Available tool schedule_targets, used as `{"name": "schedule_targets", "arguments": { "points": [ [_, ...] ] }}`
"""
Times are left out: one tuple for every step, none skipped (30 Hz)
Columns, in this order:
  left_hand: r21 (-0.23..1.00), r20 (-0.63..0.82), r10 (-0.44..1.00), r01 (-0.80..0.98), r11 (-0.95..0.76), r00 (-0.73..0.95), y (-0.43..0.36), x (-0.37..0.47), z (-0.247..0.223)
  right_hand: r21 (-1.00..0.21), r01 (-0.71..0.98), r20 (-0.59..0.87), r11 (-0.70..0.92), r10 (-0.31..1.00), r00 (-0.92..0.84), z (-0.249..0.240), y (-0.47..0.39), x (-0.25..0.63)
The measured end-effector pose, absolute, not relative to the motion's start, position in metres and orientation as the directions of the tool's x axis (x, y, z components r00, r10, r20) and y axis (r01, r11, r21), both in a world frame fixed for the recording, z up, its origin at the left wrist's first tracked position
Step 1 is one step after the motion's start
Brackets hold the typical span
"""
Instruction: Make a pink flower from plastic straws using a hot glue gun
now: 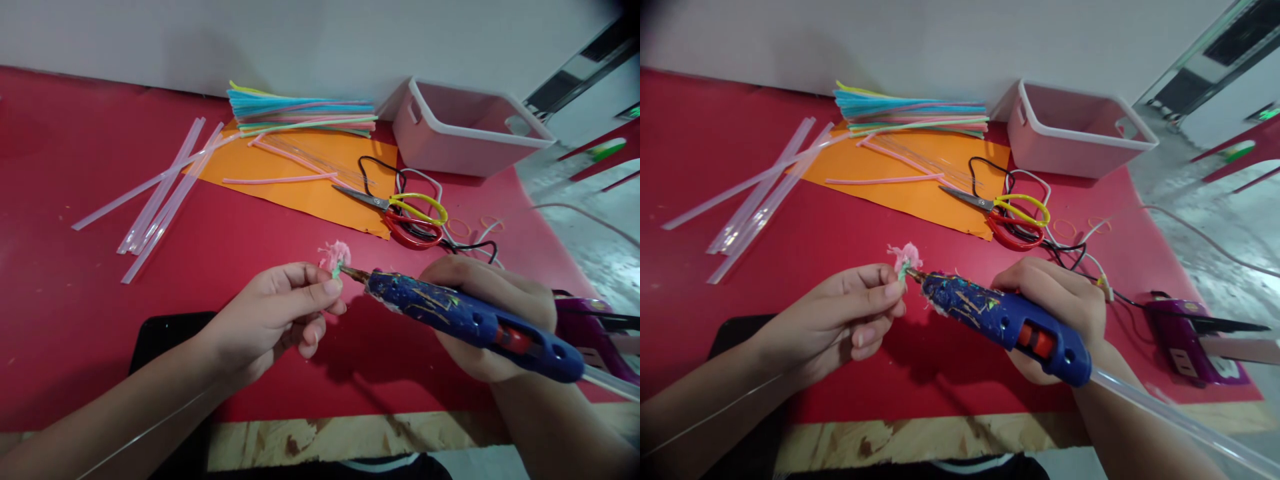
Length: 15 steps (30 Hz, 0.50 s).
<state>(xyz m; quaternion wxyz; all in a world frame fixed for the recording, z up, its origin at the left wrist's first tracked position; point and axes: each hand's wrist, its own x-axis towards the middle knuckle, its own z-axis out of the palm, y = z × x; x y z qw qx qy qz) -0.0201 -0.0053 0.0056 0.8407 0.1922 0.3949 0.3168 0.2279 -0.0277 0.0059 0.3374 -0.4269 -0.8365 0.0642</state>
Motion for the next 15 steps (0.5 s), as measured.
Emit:
{"name": "schedule_targets", "arguments": {
  "points": [
    [0.573,-0.543,0.685,-0.382,0.725,0.485,-0.005,-0.020,0.006,-0.381,0.676,0.495,0.630,0.757,-0.426,0.006,-0.027,0.230],
    [0.574,-0.542,0.689,-0.387,0.722,0.481,-0.006,-0.021,0.007,-0.365,0.684,0.479,0.632,0.757,-0.444,0.006,-0.026,0.232],
    [0.575,-0.536,0.696,-0.397,0.715,0.477,-0.005,-0.022,0.007,-0.349,0.698,0.466,0.625,0.762,-0.449,0.006,-0.024,0.236],
    [0.576,-0.528,0.706,-0.412,0.707,0.472,-0.005,-0.023,0.007,-0.332,0.720,0.465,0.609,0.770,-0.437,0.006,-0.022,0.239],
    [0.576,-0.518,0.720,-0.433,0.693,0.463,-0.004,-0.024,0.008,-0.310,0.747,0.464,0.588,0.779,-0.421,0.005,-0.020,0.244],
    [0.577,-0.507,0.735,-0.457,0.677,0.450,-0.003,-0.025,0.008,-0.276,0.781,0.447,0.561,0.794,-0.412,0.004,-0.018,0.248],
    [0.576,-0.497,0.753,-0.484,0.659,0.432,-0.002,-0.026,0.009,-0.232,0.809,0.412,0.540,0.808,-0.422,0.003,-0.015,0.251],
    [0.574,-0.492,0.769,-0.512,0.639,0.408,-0.001,-0.027,0.009,-0.188,0.833,0.349,0.520,0.828,-0.438,0.002,-0.013,0.254],
    [0.570,-0.492,0.785,-0.542,0.617,0.377,0.000,-0.028,0.010,-0.148,0.849,0.268,0.507,0.847,-0.458,0.001,-0.011,0.257],
    [0.565,-0.495,0.799,-0.572,0.594,0.341,0.002,-0.029,0.011,-0.121,0.855,0.186,0.504,0.858,-0.479,0.000,-0.010,0.258],
    [0.561,-0.498,0.812,-0.601,0.569,0.304,0.003,-0.029,0.011,-0.112,0.857,0.124,0.502,0.863,-0.490,-0.001,-0.009,0.259],
    [0.556,-0.502,0.821,-0.625,0.548,0.274,0.003,-0.030,0.012,-0.119,0.856,0.080,0.502,0.865,-0.496,-0.002,-0.009,0.260],
    [0.551,-0.504,0.827,-0.644,0.531,0.250,0.004,-0.031,0.012,-0.133,0.853,0.040,0.504,0.863,-0.503,-0.001,-0.009,0.260],
    [0.546,-0.505,0.830,-0.656,0.520,0.237,0.004,-0.031,0.012,-0.142,0.851,0.002,0.505,0.860,-0.510,0.000,-0.009,0.259],
    [0.543,-0.505,0.831,-0.663,0.515,0.232,0.005,-0.031,0.012,-0.149,0.850,-0.016,0.506,0.858,-0.513,0.002,-0.009,0.257]
  ]
}}
